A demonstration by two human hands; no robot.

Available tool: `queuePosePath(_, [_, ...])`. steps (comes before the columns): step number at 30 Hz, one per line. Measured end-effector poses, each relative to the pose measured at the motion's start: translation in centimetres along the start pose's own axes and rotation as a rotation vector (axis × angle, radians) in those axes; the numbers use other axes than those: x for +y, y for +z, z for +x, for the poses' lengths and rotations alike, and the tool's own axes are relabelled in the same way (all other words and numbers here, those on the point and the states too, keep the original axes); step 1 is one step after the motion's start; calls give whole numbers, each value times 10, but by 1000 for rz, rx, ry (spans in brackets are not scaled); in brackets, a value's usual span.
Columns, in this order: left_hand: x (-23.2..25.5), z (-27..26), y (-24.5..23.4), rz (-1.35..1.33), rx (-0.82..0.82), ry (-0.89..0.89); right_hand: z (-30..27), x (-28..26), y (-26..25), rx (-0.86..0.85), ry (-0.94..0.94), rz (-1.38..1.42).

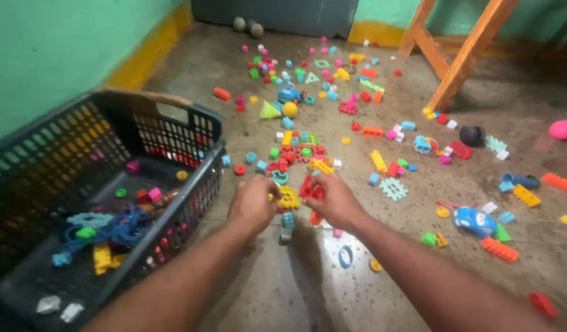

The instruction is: The person picks up plastic building blocks and toy cars from the floor and places them into a basket, then empties the basket and repeats the process.

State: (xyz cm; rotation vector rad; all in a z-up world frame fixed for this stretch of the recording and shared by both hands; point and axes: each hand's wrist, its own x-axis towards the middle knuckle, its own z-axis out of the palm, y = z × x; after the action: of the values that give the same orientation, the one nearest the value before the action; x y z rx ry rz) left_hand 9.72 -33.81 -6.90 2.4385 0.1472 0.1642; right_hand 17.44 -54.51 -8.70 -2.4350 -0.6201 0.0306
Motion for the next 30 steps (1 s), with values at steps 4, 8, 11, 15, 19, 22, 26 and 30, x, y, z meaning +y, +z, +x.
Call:
queuePosePath(4, [15, 10, -63, 57, 82, 135, 25, -54, -7, 82, -103, 183])
queuePosePath(8, [12, 15, -142, 72, 100, 224, 39, -150, -24, -15, -52, 651])
queuePosePath(11, [-6, 13, -199, 89, 100, 244, 55, -197, -16, -9, -69, 708])
queuePosePath(15, [-57, 8, -244, 90, 172, 262, 68, -240, 1, 99, -205, 456])
queuePosePath(19, [-113, -12, -245, -74, 198, 84, 71, -248, 20, 145, -231, 202])
queuePosePath(22, [-162, -14, -243, -124, 227, -89, 69, -254, 25, 131, -245, 137])
queuePosePath(26, [-184, -11, -256, -72, 298, -138, 67, -262, 31, 96, -127, 218])
queuePosePath(30, [-179, -14, -262, -85, 271, -167, 60, -285, 33, 12, 16, 403])
